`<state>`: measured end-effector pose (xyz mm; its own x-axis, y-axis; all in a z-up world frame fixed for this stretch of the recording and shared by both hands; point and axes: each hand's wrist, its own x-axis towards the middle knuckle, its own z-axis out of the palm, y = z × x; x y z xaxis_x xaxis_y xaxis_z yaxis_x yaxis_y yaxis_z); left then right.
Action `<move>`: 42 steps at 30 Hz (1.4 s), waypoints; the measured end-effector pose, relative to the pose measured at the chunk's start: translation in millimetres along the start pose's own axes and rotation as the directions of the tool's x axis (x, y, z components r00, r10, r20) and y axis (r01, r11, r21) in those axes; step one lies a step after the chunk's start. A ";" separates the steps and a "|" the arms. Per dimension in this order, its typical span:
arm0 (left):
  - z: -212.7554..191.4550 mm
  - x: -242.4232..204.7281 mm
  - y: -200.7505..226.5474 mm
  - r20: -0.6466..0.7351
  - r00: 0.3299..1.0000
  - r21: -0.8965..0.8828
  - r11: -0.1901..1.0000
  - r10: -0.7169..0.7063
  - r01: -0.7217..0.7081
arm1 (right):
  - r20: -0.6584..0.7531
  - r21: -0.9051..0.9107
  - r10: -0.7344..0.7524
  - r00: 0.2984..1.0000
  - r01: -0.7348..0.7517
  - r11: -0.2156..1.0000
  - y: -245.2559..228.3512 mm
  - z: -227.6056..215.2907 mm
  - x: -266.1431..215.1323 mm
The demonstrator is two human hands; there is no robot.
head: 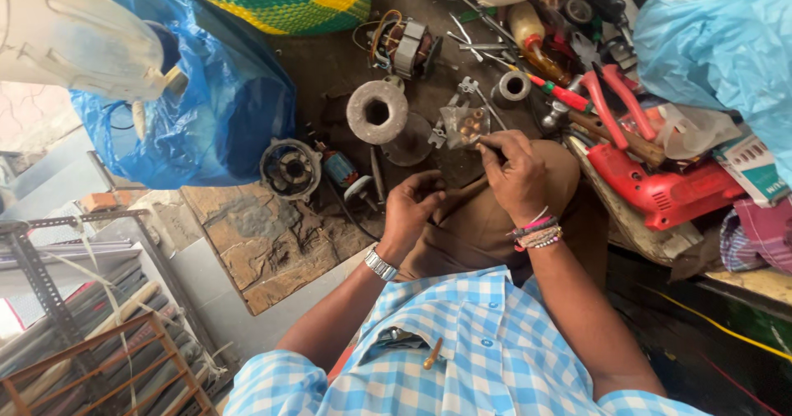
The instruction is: The person sits on the floor in a cluttered workshop and uses a hammer to tap a small metal component held in their left hand. They then reach into a white container to retrieve small parts and continue manipulating the mechanical assembly on their lap.
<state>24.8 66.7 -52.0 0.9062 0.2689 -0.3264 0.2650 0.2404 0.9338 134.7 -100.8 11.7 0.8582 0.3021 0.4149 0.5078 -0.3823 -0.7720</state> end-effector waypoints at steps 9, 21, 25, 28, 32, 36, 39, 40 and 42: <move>-0.7 1.4 9.1 -0.032 0.999 -0.161 0.986 -0.044 0.038 | -0.015 -0.007 0.054 0.998 -0.054 0.999 3.2 1.5 0.1; 1.7 -4.1 23.3 -0.029 0.997 -0.178 0.982 -0.076 0.070 | 0.026 -0.114 0.121 0.992 -0.117 0.987 2.9 -4.7 3.3; 1.5 -3.5 19.5 -0.030 0.999 -0.217 0.976 -0.042 0.035 | 0.124 -0.534 0.020 0.992 0.050 0.844 54.2 -47.7 15.3; -0.1 -5.4 14.9 -0.034 0.999 -0.173 0.985 -0.028 0.022 | 0.248 -0.727 0.004 0.969 0.183 0.662 85.8 -75.7 18.0; 5.6 -2.8 13.2 -0.036 0.999 -0.127 0.992 -0.028 0.023 | 0.286 -0.859 -0.043 0.957 0.276 0.430 97.5 -83.6 18.6; 6.9 -3.6 17.3 0.003 1.000 -0.188 0.982 -0.004 0.005 | 0.327 -0.903 0.023 0.945 0.306 0.302 112.9 -81.7 32.0; 6.0 -5.7 22.1 0.020 1.000 -0.220 0.975 0.016 -0.011 | 0.391 -0.846 0.025 0.920 0.349 0.404 112.2 -93.6 43.4; 6.0 -5.4 23.5 0.023 1.000 -0.241 0.970 0.020 -0.014 | 0.411 -0.826 0.075 0.908 0.336 0.451 108.7 -102.0 50.0; 6.9 -5.2 27.2 0.019 0.999 -0.286 0.958 0.030 -0.024 | 0.461 -0.780 0.166 0.872 0.310 0.543 96.3 -119.7 66.4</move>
<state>29.5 65.4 -23.9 0.9198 0.2586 -0.2950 0.1379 0.4908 0.8603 249.5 -222.1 22.6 0.7979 0.6026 0.0112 0.5997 -0.7957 0.0850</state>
